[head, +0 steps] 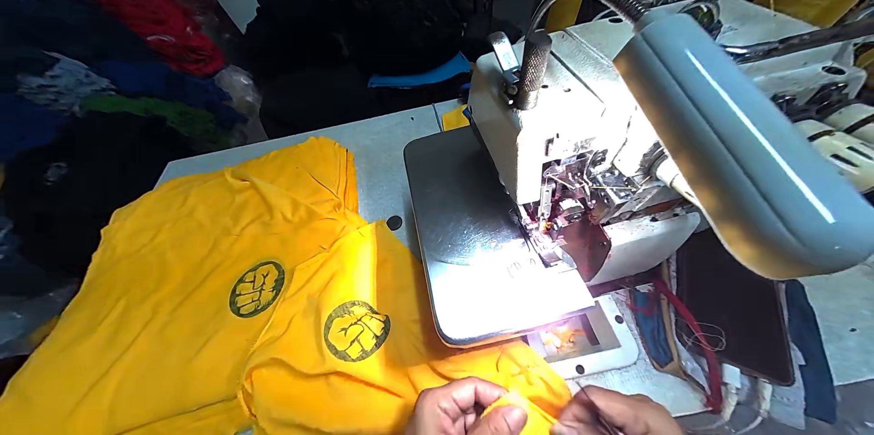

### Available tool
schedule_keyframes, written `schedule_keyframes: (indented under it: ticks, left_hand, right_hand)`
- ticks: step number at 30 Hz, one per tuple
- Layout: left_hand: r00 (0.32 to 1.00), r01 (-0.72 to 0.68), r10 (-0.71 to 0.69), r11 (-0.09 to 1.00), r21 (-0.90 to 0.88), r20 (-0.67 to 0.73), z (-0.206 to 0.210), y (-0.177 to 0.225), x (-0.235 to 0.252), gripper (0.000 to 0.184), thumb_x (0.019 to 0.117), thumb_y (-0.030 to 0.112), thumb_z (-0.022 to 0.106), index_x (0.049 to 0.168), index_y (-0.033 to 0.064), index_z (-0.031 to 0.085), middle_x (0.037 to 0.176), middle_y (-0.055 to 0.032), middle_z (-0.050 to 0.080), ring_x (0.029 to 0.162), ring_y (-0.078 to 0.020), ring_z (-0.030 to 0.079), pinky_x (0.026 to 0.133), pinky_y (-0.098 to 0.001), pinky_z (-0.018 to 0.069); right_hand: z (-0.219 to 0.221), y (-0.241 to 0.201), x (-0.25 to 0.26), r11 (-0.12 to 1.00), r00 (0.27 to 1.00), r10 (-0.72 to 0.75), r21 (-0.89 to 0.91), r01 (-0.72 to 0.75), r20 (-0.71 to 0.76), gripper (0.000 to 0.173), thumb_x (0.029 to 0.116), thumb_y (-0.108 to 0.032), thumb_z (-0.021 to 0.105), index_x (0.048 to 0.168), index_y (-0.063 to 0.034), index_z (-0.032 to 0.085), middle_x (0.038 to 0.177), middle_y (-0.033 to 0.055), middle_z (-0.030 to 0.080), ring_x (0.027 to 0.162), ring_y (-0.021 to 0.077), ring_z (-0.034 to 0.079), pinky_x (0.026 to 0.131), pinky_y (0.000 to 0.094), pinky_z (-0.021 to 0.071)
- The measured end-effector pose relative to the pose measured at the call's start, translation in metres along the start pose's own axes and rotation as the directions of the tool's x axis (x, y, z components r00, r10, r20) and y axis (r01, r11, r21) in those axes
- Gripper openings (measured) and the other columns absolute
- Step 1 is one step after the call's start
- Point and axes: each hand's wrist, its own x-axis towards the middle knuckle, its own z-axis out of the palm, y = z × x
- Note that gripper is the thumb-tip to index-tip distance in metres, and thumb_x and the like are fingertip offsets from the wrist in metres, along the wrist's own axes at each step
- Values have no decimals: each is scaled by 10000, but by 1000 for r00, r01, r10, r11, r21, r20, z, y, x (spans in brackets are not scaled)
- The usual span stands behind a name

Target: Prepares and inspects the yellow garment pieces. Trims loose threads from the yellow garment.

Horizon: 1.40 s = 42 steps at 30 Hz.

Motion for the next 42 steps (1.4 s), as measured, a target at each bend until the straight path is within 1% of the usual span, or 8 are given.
schedule_keyframes:
  ticks: [2,4,5,12,19,28,36,42]
  left_hand:
    - [997,80,-79,996,35,-23,-2,-7,7,108,952,9,633,969,3,740,802,18,731,719,-16,674,691,-216,572]
    - [994,103,-102,994,22,-37,-2,-13,9,125,954,10,621,963,5,746,803,20,734,734,-18,680,702,-221,574]
    - [994,106,-106,994,11,-38,-2,-15,9,126,950,8,623,957,7,749,802,21,735,733,-17,680,702,-221,573]
    - [996,84,-85,996,-42,-27,-4,-16,9,150,941,-13,613,935,15,760,810,19,737,729,-14,671,692,-217,564]
    - [997,73,-71,995,-65,29,-5,-18,10,116,892,-30,688,977,-10,765,896,-35,750,775,-61,699,720,-247,595]
    - [998,63,-63,998,-20,3,-3,-19,12,74,879,-15,704,875,16,771,801,5,706,713,-27,651,658,-211,555]
    - [997,64,-63,998,-16,35,-6,-19,13,67,879,5,719,841,34,766,768,35,689,682,-4,628,637,-191,536]
    - [998,66,-66,997,-30,20,-6,-19,13,75,879,-14,712,864,27,773,782,29,698,688,-8,635,639,-195,544]
  right_hand:
    - [8,7,0,982,996,-30,-188,13,-87,354,955,-234,729,1076,92,659,769,143,658,632,135,584,598,304,498]
    - [11,7,-2,947,988,-113,-311,76,-104,520,975,-332,710,1260,83,581,879,193,672,685,197,612,629,350,533]
    - [11,8,-3,925,980,-166,-361,118,-106,482,1000,-312,677,1280,70,587,897,206,672,691,218,614,620,358,530]
    - [10,17,-3,818,947,-314,-525,236,-64,313,983,-226,704,1223,-26,721,851,177,665,697,240,644,601,345,543]
    - [12,23,-3,837,946,-316,-492,240,-77,307,980,-220,709,1220,-29,723,855,164,668,729,219,646,642,311,544]
    - [17,29,4,804,904,-420,-496,327,-84,252,985,-220,707,1180,-60,723,872,137,682,804,200,669,715,276,557]
    - [14,40,8,668,829,-559,-599,441,-14,215,1026,-192,631,1176,-73,727,798,102,664,703,216,606,630,281,496]
    - [11,36,6,680,839,-543,-604,415,-35,226,999,-197,679,1185,-78,726,834,111,690,722,211,631,645,283,511]
